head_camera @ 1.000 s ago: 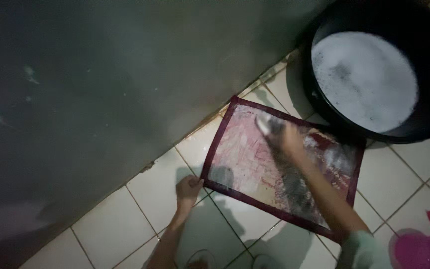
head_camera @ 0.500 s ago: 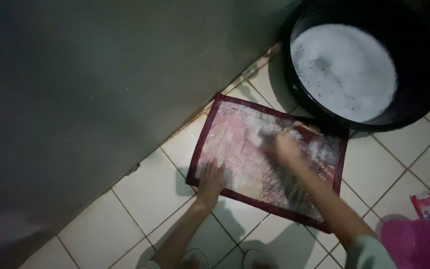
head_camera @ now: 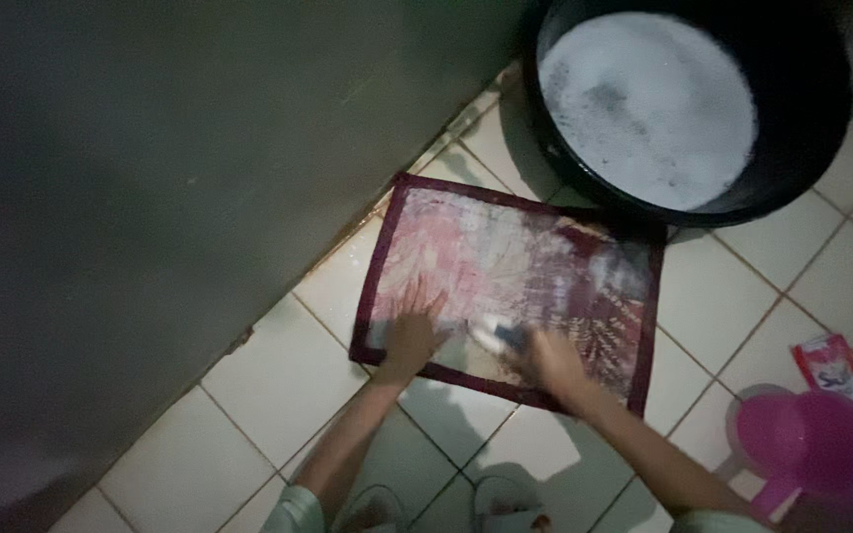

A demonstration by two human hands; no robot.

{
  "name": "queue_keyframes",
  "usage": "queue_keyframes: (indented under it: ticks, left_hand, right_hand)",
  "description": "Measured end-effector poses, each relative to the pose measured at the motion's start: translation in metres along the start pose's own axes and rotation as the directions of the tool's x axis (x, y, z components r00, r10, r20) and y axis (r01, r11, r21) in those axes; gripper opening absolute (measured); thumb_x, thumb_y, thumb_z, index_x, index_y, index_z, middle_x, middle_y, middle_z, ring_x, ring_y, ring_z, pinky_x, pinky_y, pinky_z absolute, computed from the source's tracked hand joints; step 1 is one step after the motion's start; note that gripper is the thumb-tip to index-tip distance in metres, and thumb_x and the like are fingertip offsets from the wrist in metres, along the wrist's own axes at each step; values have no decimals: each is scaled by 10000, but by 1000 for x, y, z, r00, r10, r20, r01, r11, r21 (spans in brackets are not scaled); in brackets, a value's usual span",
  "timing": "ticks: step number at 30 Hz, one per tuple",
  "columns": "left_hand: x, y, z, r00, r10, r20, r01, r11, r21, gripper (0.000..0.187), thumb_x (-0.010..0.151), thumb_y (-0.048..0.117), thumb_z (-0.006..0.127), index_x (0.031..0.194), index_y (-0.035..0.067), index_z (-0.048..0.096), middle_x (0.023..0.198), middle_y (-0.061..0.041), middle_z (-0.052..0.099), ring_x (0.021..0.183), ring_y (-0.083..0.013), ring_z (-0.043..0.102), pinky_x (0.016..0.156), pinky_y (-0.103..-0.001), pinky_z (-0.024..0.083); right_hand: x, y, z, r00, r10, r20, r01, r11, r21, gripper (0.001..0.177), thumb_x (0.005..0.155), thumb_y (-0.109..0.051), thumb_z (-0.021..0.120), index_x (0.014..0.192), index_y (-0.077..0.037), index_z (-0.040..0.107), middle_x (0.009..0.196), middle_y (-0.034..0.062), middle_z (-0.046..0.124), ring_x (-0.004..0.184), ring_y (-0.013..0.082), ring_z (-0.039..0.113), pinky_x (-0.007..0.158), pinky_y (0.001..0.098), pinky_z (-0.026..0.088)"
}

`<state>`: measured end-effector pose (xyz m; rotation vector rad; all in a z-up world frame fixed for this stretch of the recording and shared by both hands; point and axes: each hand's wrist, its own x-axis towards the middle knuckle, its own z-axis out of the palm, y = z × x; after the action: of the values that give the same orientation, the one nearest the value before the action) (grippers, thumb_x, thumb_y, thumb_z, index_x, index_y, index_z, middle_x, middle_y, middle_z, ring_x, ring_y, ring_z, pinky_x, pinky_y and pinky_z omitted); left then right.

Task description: The person scrubs a rug inside a basin of soapy water using a brush, then removes it, lays it out on the floor, and scrubs its surface with the brush.

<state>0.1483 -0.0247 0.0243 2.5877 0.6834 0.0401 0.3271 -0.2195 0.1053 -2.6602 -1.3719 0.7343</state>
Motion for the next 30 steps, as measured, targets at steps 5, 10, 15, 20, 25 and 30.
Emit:
queue_keyframes:
  ticks: [5, 10, 15, 20, 25, 30]
  left_hand:
    - [2, 2, 4, 999, -26, 19, 25, 998, 52, 899, 788, 463, 794, 1562, 241, 394, 1686, -186, 179, 1546, -397, 199, 1191, -617, 239]
    - [-2, -7, 17, 988, 76, -132, -76, 997, 2, 907, 775, 467, 810, 1549, 228, 403, 1662, -207, 217, 1515, -443, 218, 1165, -670, 230]
    - [-1, -5, 10, 997, 44, -57, -43, 999, 6, 894, 807, 465, 798, 1564, 222, 390, 1655, -231, 212, 1507, -461, 247, 1156, -655, 258]
    - [-2, -9, 23, 999, 15, -31, -13, 999, 52, 921, 778, 467, 796, 1564, 224, 381, 1670, -226, 192, 1511, -464, 253, 1191, -644, 238]
    - [2, -21, 38, 978, 118, -169, -109, 992, 61, 895, 844, 622, 723, 1560, 225, 361, 1662, -241, 157, 1494, -487, 209, 1146, -694, 201]
    - [2, -13, 48, 999, -20, -45, 24, 997, 78, 976, 832, 615, 671, 1642, 227, 289, 1714, -224, 49, 1570, -455, 90, 1195, -694, 174]
  right_hand:
    - [19, 30, 13, 990, 54, 134, -37, 992, -124, 572, 911, -632, 677, 933, -64, 748, 796, 202, 738, 725, 354, 746, 699, 474, 600]
    - [108, 60, -41, 940, 73, -332, -56, 997, 62, 549, 813, -579, 795, 1005, -66, 765, 954, 225, 740, 883, 402, 725, 791, 517, 572]
    - [145, 62, -71, 920, 196, -340, -217, 976, -24, 574, 731, -519, 856, 1067, -62, 769, 1015, 224, 739, 967, 408, 714, 825, 535, 559]
    - [95, 62, -30, 963, 170, -210, -173, 985, 3, 638, 751, -572, 855, 1013, 3, 766, 981, 239, 751, 896, 378, 750, 783, 497, 589]
    - [16, 56, 10, 992, 126, 2, -126, 992, 31, 637, 777, -590, 798, 1074, -30, 743, 847, 210, 755, 721, 330, 756, 672, 465, 611]
    - [-43, 63, 30, 996, 79, 46, -78, 997, -29, 630, 828, -589, 760, 1270, -147, 678, 831, 189, 762, 756, 348, 741, 728, 478, 602]
